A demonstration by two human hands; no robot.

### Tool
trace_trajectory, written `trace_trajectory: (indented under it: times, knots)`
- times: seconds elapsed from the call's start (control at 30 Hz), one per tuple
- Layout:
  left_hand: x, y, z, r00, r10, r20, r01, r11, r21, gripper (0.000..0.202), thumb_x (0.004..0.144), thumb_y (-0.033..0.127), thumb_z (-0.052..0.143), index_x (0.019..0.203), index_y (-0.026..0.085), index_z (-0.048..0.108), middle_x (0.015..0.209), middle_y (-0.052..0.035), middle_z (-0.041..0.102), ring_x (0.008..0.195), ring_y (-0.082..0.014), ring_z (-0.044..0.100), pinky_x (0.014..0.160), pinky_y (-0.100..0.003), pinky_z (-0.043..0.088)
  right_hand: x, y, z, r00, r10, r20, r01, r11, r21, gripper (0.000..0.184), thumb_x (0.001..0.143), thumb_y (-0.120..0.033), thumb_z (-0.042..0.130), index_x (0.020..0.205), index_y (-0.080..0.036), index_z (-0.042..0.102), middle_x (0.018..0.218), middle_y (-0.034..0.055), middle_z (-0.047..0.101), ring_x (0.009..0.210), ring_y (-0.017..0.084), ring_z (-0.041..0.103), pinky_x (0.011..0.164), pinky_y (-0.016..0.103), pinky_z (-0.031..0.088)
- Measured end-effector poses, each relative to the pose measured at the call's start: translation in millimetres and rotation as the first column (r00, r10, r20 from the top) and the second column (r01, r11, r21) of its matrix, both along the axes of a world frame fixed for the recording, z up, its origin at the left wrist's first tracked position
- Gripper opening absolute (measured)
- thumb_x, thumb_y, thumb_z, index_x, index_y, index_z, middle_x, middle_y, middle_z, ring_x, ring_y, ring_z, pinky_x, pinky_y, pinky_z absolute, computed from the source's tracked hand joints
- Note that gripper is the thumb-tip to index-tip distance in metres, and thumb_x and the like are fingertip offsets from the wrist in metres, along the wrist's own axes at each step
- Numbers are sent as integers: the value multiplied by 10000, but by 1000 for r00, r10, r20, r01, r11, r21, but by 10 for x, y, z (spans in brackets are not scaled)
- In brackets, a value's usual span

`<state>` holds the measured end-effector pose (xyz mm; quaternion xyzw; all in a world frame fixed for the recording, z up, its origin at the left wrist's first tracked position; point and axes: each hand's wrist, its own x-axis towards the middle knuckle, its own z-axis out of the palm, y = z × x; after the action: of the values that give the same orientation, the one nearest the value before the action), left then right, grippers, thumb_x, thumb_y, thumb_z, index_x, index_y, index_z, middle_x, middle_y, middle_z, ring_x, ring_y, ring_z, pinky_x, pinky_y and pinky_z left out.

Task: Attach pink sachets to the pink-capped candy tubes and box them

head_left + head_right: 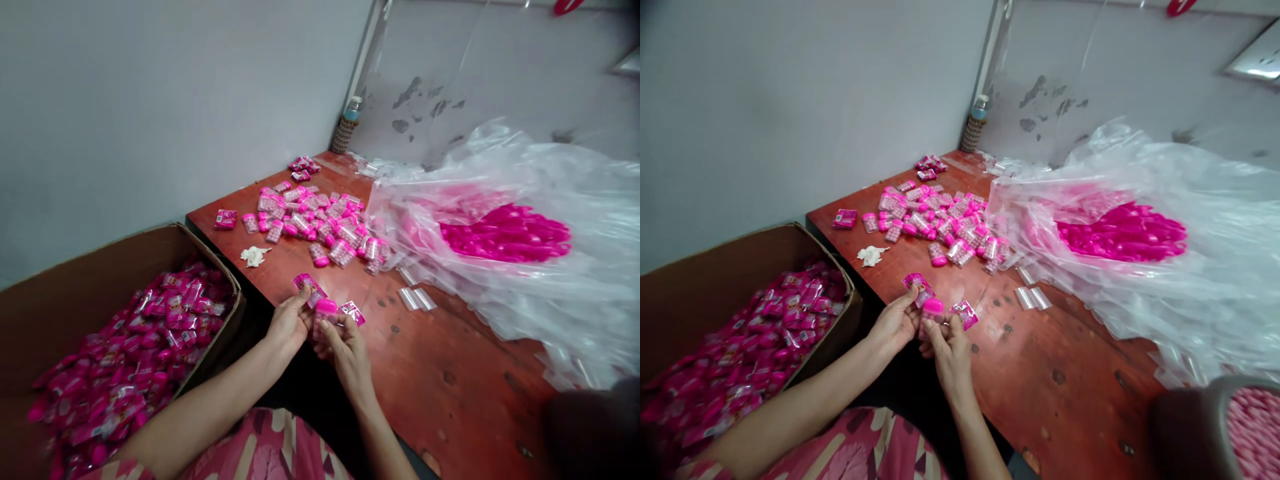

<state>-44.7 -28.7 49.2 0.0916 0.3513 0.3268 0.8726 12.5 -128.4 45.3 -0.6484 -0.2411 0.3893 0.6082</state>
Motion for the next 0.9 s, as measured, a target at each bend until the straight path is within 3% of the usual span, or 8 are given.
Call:
trace_trajectory:
  times: [0.13,0.23,0.33,0.47,0.67,0.8,0.9]
  knots:
    - [32,-118,73,995,-87,-38,92,981,171,284,588,304,736,603,115,525,508,6,559,433,-86,512,417,-189,410,28,-44,-25,997,0,-72,4,998,63,229,760,-387,575,828,-186,486,630,-11,638,448,101,567,399,180,431]
    - [12,-138,102,981,-185,-65,196,927,320,305,631,369,691,605,115,524,499,1,552,418,-94,497,398,-203,387,46,-84,-53,991,21,-135,-8,995,103,211,768,-373,571,822,-185,493,643,-10,640,440,93,561,397,174,424]
    - [-5,-118,105,961,-261,-89,274,870,409,254,663,333,671,658,111,547,547,-9,578,451,-107,523,425,-218,406,70,-110,-81,990,30,-135,-12,991,131,195,765,-352,581,802,-176,505,625,-14,626,438,87,548,404,173,420]
    - [1,-94,87,932,-327,-154,361,821,442,232,615,268,713,707,100,582,592,-21,607,472,-113,547,453,-223,421,86,-138,-109,997,-12,-82,23,990,141,186,760,-341,589,804,-175,517,616,-14,617,447,89,539,414,180,417]
    - [9,-89,54,880,-424,-215,475,756,451,253,594,310,718,644,87,608,513,-16,583,434,-116,535,455,-238,425,105,-172,-137,998,-63,2,62,986,152,159,760,-319,594,832,-191,533,637,-19,616,499,93,546,451,187,426]
    - [-2,-82,49,851,-446,-278,525,687,503,266,613,338,698,589,90,605,499,-27,588,419,-124,535,432,-235,409,145,-154,-132,986,18,-164,12,984,176,172,762,-342,584,787,-186,515,585,-29,603,403,82,518,366,174,388]
    - [1,-92,51,847,-430,-312,532,672,516,265,621,332,692,566,90,600,486,-31,588,415,-124,536,429,-231,408,141,-149,-114,978,-13,-208,51,983,175,184,746,-341,603,761,-185,508,554,-43,594,379,69,505,354,159,377]
